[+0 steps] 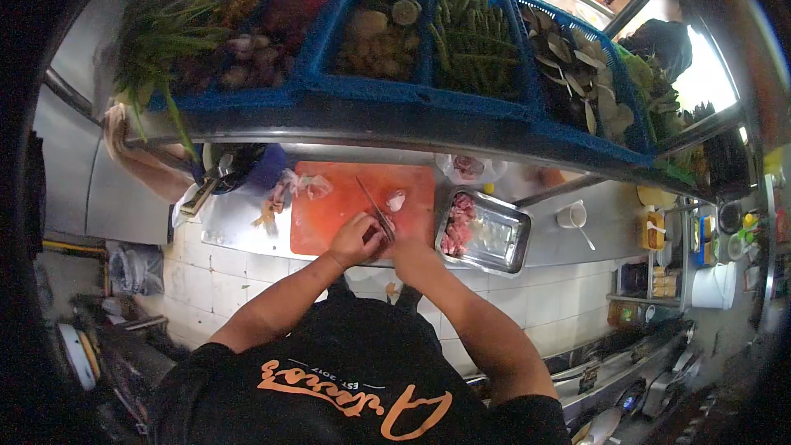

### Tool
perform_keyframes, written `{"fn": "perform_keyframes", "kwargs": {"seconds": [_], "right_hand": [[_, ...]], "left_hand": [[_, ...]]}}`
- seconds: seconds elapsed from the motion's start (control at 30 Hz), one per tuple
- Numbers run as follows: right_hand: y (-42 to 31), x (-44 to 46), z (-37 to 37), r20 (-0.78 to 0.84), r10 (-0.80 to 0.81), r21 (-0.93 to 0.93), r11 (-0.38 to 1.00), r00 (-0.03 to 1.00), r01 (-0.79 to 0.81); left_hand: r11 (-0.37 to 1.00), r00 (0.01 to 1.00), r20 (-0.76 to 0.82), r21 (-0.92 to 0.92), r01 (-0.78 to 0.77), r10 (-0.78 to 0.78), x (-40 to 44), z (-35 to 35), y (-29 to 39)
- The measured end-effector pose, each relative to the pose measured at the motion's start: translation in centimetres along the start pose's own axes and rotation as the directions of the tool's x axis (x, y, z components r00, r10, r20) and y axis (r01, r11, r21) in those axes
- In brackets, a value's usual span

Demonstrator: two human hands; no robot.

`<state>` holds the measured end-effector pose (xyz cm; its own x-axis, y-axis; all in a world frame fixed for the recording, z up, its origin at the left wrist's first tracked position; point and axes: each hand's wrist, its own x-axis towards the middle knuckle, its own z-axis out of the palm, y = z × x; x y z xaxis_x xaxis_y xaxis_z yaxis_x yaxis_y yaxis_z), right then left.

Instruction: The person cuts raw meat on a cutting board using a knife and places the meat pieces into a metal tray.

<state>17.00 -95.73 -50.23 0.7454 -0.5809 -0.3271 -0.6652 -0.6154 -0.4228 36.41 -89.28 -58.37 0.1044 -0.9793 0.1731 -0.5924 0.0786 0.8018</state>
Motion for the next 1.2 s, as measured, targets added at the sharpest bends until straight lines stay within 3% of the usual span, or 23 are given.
{"fn": "perform_keyframes", "kwargs": {"seconds": [0.03, 0.23, 0.33, 0.43, 0.63, 0.73, 0.83, 0.93, 1.0, 1.1, 1.2], "right_hand": [[-0.2, -1.0, -0.6, -0.024, -0.051, -0.030, 0.998, 0.998, 0.050], [-2.1, -4.2, -3.0, 0.145, 0.101, 0.041, 0.993, 0.984, -0.108], [-1.5, -3.5, -1.7, 0.146, 0.125, 0.073, 0.988, 0.981, -0.137], [-2.0, -3.0, -2.4, 0.137, 0.030, 0.061, 0.997, 0.990, -0.039], [0.6, 0.5, 3.8, 0.002, 0.022, 0.026, 0.999, 1.000, -0.022], [-0.9, 2.6, 4.6, 0.059, 0.186, 0.072, 0.979, 0.981, -0.190], [-0.8, 2.8, 3.6, 0.094, 0.174, 0.021, 0.984, 0.980, -0.177], [-0.1, 0.3, 1.6, -0.098, 0.098, 0.116, 0.989, 0.990, -0.087], [0.2, -2.2, -0.5, -0.104, 0.179, 0.249, 0.957, 0.978, -0.148], [1.6, -5.9, -1.9, -0.101, 0.264, 0.325, 0.920, 0.959, -0.219], [3.0, -7.7, -1.0, -0.129, 0.286, 0.306, 0.922, 0.950, -0.236]], "left_hand": [[1.000, 1.000, -0.007, 0.007, -0.020, 0.020, 0.0, -0.1, 0.0], [0.995, 0.995, -0.027, -0.045, -0.093, 0.091, 0.1, -0.3, 0.2], [0.996, 0.996, -0.014, -0.023, -0.083, 0.083, 0.2, -0.4, 0.2], [0.995, 0.995, -0.022, -0.001, -0.096, 0.096, 0.3, 0.1, -0.3], [0.993, 0.994, -0.035, 0.062, -0.101, 0.104, 0.2, 0.2, -0.5], [0.992, 0.993, -0.043, 0.067, -0.106, 0.109, 0.5, 0.1, -0.6], [0.996, 0.998, -0.015, 0.059, -0.063, 0.064, 0.0, 0.5, -0.7], [1.000, 1.000, 0.003, 0.009, -0.021, 0.021, 0.8, -0.3, -0.1], [0.997, 0.998, -0.060, -0.069, -0.015, 0.011, 1.2, -0.9, 1.3], [0.980, 0.964, 0.178, -0.061, -0.188, 0.196, 3.5, -3.0, 3.0], [0.950, 0.932, 0.316, 0.193, -0.247, 0.178, 4.0, -2.8, 2.2]]}}
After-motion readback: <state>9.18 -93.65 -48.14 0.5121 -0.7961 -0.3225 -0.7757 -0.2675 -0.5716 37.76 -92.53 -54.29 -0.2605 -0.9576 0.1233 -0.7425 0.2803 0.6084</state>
